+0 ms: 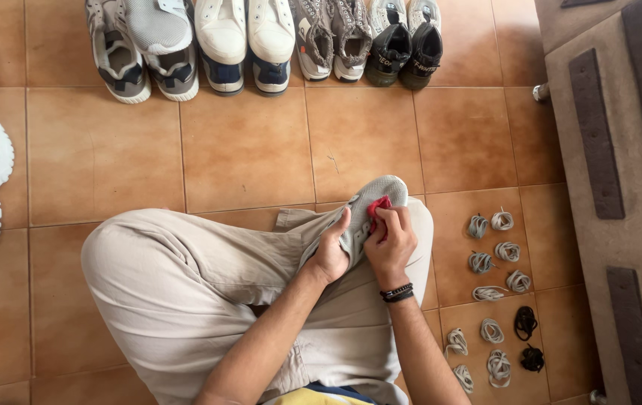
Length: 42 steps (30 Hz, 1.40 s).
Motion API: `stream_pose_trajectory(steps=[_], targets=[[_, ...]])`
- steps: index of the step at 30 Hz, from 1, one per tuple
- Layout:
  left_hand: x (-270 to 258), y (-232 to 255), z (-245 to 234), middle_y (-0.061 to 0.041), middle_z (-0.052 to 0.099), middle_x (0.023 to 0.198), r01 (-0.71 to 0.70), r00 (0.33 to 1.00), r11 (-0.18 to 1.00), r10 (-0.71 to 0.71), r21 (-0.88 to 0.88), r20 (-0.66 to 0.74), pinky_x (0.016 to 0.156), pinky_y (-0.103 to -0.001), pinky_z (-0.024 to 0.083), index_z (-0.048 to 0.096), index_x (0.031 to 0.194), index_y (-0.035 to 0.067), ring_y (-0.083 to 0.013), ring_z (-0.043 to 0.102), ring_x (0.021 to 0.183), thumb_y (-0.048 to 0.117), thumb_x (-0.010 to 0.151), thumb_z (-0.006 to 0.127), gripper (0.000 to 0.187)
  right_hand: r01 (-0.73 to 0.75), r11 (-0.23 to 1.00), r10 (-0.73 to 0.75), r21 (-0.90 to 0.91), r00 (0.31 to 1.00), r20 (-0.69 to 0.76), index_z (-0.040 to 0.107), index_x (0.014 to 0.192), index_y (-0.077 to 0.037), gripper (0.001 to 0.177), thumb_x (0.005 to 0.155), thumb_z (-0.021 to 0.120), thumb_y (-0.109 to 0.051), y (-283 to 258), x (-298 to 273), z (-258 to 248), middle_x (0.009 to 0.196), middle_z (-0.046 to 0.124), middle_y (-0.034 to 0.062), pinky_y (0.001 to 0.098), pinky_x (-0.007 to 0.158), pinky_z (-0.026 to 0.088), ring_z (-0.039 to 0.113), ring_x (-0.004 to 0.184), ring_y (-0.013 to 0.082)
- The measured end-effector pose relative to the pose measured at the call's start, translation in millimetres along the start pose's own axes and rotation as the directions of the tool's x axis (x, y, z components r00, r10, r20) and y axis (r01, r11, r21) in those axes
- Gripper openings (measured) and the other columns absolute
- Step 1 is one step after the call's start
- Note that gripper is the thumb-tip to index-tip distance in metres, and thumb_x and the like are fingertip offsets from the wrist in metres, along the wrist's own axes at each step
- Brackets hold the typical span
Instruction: The person sits on the floor and wipes a grey sneaker with a red cloth. They remove the laces, tie them into a knot, and place them on the floor. The person continues to wipe the shoe thoroughly and then places it back in a line with other shoes.
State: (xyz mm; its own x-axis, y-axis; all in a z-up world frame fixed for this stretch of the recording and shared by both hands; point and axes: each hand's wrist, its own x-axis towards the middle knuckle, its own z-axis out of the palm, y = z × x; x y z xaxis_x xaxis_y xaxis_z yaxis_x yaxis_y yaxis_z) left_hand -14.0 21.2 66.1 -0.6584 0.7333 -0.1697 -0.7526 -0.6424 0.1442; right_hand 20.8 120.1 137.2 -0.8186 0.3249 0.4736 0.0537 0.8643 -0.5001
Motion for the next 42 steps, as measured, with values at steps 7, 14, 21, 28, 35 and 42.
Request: stream_pose_trajectory(steps=[7, 14, 21, 28, 35, 42], targets=[[0, -15, -32, -0.014, 0.067, 0.119, 0.044, 0.999, 0.991, -0.045, -0.125, -0.003, 0.101, -0.041, 0.046, 0.062, 0.131, -0.003, -0.0262, 0.061, 0.111, 0.056, 0.113, 0.055, 0.062, -0.035, 0.980, 0.018, 0.198, 0.996, 0.087, 0.062, 0.098, -0.004, 0.025, 0.080, 0.057, 0.012, -33, -46, -3, 0.093, 0.061, 0.0140, 0.0419, 0.070, 0.053, 0.064, 0.081, 0.0353], [-7, -3, -8, -0.010, 0.062, 0.137, 0.018, 1.000, 0.998, -0.019, -0.057, -0.024, 0.115, -0.040, 0.042, 0.054, 0.141, 0.002, -0.0236, 0.057, 0.128, 0.053, 0.102, 0.054, 0.065, 0.093, 0.995, -0.092, -0.025, 0.995, 0.046, 0.067, 0.097, -0.008, 0.028, 0.078, 0.058, 0.011, 3, -10, -5, 0.095, 0.066, 0.0127, 0.0433, 0.067, 0.053, 0.066, 0.080, 0.0352], [-8, 8, 4, -0.013, 0.057, 0.147, -0.004, 0.999, 0.994, -0.002, -0.111, -0.051, 0.119, -0.039, 0.039, 0.048, 0.148, 0.001, -0.0254, 0.053, 0.136, 0.057, 0.100, 0.050, 0.074, -0.104, 0.991, 0.098, 0.089, 0.992, 0.075, 0.061, 0.097, -0.004, 0.022, 0.085, 0.057, 0.014, -7, -28, 2, 0.089, 0.059, 0.0158, 0.0414, 0.068, 0.049, 0.061, 0.078, 0.0361], [-4, 13, -8, -0.020, 0.060, 0.140, 0.007, 0.997, 0.997, -0.013, -0.082, -0.078, 0.111, -0.044, 0.043, 0.051, 0.144, -0.006, -0.0320, 0.056, 0.127, 0.058, 0.104, 0.050, 0.075, -0.024, 0.961, -0.071, 0.276, 0.942, 0.329, 0.059, 0.098, -0.002, 0.027, 0.078, 0.058, 0.014, -9, -55, -17, 0.092, 0.060, 0.0170, 0.0408, 0.066, 0.051, 0.063, 0.079, 0.0357], [-3, 24, 7, -0.016, 0.057, 0.147, -0.098, 0.993, 0.987, 0.088, -0.131, -0.082, 0.118, -0.041, 0.037, 0.048, 0.149, -0.003, -0.0280, 0.053, 0.135, 0.057, 0.102, 0.049, 0.076, 0.076, 0.993, -0.077, 0.091, 0.997, 0.013, 0.060, 0.098, -0.002, 0.020, 0.085, 0.059, 0.013, 21, 5, 10, 0.096, 0.062, 0.0170, 0.0435, 0.067, 0.051, 0.064, 0.083, 0.0374], [2, 32, -9, -0.021, 0.059, 0.140, -0.089, 0.991, 0.962, 0.060, -0.258, -0.118, 0.112, -0.048, 0.042, 0.050, 0.142, -0.003, -0.0354, 0.056, 0.128, 0.061, 0.100, 0.047, 0.077, -0.016, 0.935, -0.114, 0.355, 0.933, 0.342, 0.061, 0.091, -0.005, 0.023, 0.078, 0.058, 0.013, -28, -65, -4, 0.089, 0.060, 0.0133, 0.0405, 0.064, 0.053, 0.065, 0.076, 0.0312]])
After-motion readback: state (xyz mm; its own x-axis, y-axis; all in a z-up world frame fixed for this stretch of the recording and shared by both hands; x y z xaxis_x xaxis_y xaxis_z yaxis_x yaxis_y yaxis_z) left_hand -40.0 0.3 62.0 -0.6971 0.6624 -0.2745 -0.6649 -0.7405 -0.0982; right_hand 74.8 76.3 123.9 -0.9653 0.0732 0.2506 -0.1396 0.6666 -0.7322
